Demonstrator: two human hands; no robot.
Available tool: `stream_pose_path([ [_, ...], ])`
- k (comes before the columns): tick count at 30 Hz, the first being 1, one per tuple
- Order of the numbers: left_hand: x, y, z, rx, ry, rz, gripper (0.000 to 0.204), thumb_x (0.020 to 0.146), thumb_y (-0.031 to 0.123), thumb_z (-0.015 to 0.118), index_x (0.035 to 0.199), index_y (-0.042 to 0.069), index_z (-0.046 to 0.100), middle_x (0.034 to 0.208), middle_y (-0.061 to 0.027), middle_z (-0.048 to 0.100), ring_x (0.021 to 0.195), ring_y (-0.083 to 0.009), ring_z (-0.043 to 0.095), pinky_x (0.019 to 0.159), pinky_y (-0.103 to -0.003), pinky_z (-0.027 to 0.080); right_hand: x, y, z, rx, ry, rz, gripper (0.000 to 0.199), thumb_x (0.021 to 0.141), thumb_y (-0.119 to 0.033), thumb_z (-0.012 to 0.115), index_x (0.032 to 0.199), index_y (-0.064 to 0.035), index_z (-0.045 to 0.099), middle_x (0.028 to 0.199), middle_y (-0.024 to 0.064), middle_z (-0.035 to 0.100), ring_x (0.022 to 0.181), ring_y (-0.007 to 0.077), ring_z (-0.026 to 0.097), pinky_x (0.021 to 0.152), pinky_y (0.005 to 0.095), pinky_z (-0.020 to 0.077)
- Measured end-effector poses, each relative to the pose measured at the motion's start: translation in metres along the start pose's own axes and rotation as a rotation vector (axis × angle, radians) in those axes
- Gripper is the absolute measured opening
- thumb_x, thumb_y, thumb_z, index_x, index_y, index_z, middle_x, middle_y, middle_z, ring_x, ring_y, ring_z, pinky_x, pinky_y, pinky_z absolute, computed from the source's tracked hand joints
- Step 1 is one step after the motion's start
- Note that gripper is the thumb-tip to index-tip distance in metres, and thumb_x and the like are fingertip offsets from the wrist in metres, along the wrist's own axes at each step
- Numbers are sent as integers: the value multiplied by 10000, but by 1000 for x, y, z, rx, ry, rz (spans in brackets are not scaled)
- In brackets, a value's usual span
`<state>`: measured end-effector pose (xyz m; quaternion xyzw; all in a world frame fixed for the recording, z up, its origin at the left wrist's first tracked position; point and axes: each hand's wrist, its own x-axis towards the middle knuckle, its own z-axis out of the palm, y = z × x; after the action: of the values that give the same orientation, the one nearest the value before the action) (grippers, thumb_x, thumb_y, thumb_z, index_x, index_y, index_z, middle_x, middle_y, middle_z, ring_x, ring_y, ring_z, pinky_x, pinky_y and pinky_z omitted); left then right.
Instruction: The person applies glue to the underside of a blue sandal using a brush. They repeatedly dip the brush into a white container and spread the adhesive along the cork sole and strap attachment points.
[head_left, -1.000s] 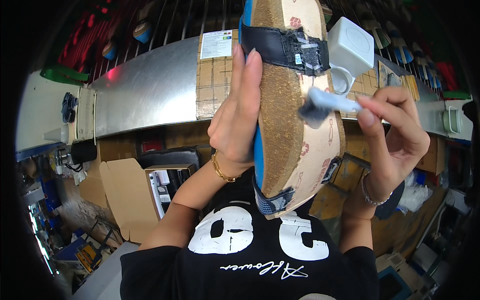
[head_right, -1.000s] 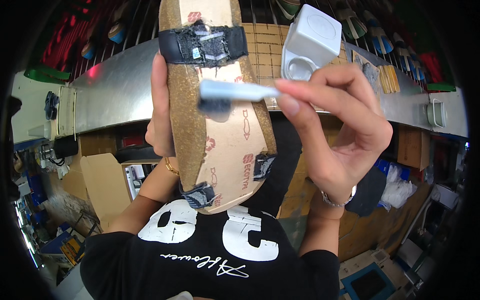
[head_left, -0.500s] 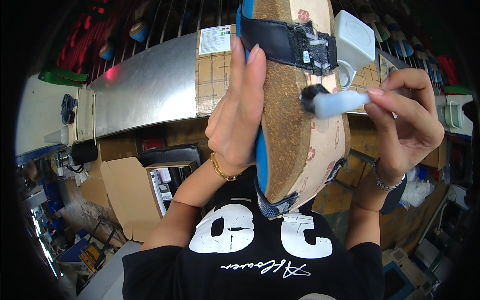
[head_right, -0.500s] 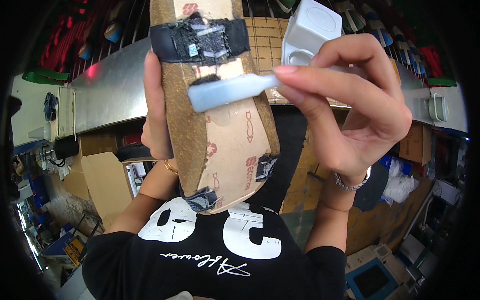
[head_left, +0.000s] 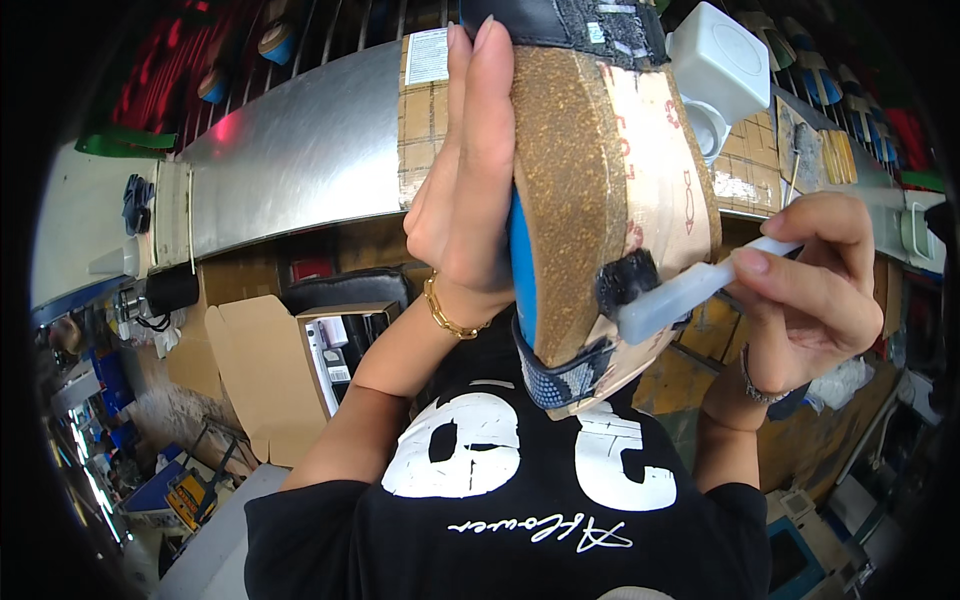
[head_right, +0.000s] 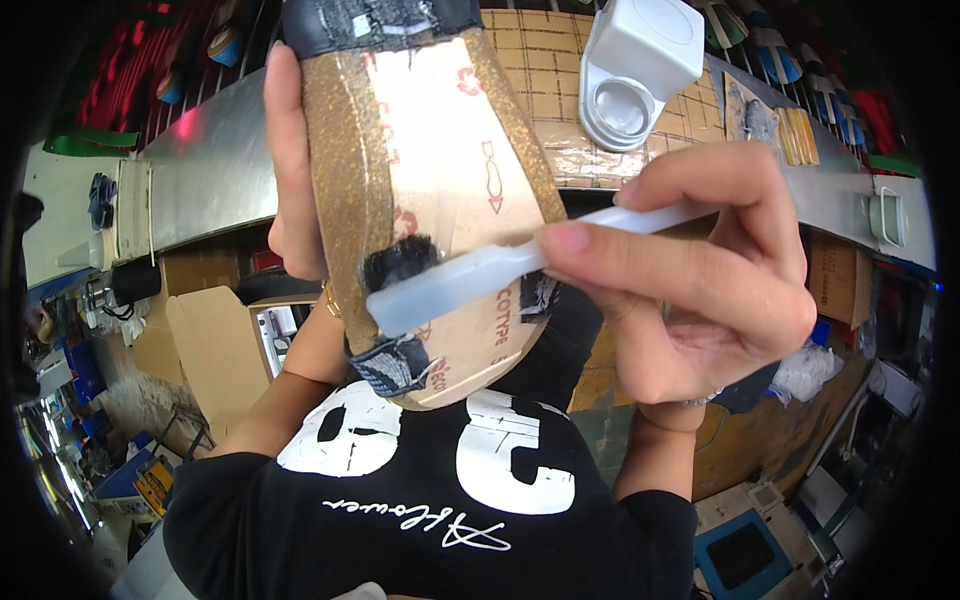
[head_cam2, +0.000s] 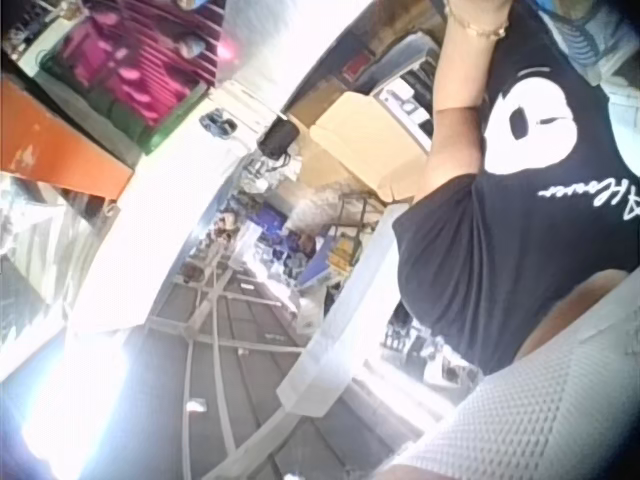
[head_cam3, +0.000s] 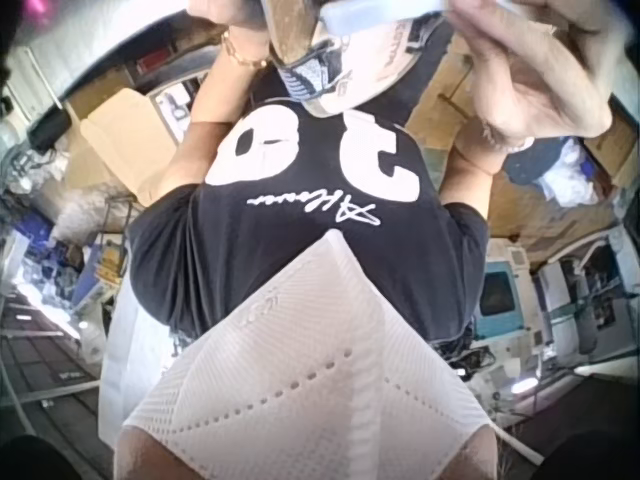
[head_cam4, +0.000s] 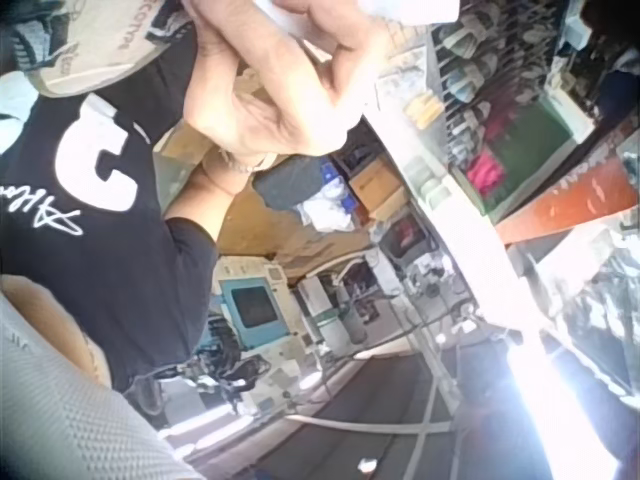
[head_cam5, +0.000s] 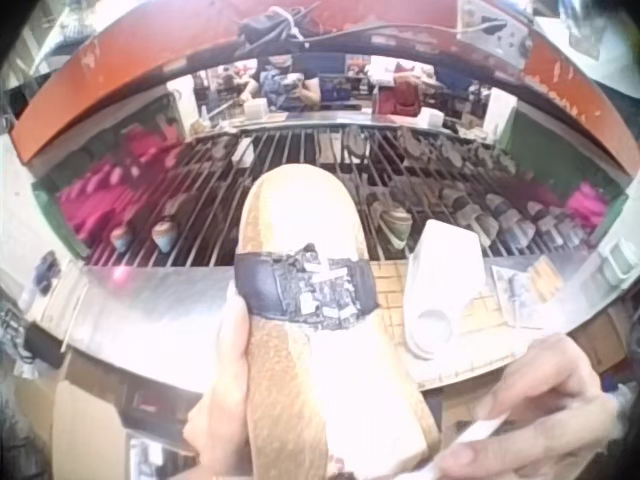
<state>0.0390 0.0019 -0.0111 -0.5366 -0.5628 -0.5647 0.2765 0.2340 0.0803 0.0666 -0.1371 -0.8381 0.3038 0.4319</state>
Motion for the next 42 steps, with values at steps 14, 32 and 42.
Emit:
stream_pose_path([
  [14,-11,-13,-1,-68,-32,-65,666,970,266,638,1492,-66,391,1306,-218,624,1032,-168,678,938,-292,545,1,-2,-2,-67,1,-19,233,699,32,754,929,-3,744,984,148,587,836,188,521,731,252,395],
  [32,1,5,-3,-54,-142,-127,717,814,211,791,1397,-91,503,1272,-281,631,1048,-304,700,828,-322,587,22,-8,-14,-37,-198,-45,208,568,-203,816,738,-93,768,834,93,572,764,200,506,678,306,337],
  [42,1,3,5,-90,-95,-361,783,728,156,856,1389,-93,519,1258,-292,639,1064,-344,706,824,-359,603,36,38,14,-50,91,74,163,811,-21,768,966,-58,804,789,38,635,748,123,578,674,248,438],
])
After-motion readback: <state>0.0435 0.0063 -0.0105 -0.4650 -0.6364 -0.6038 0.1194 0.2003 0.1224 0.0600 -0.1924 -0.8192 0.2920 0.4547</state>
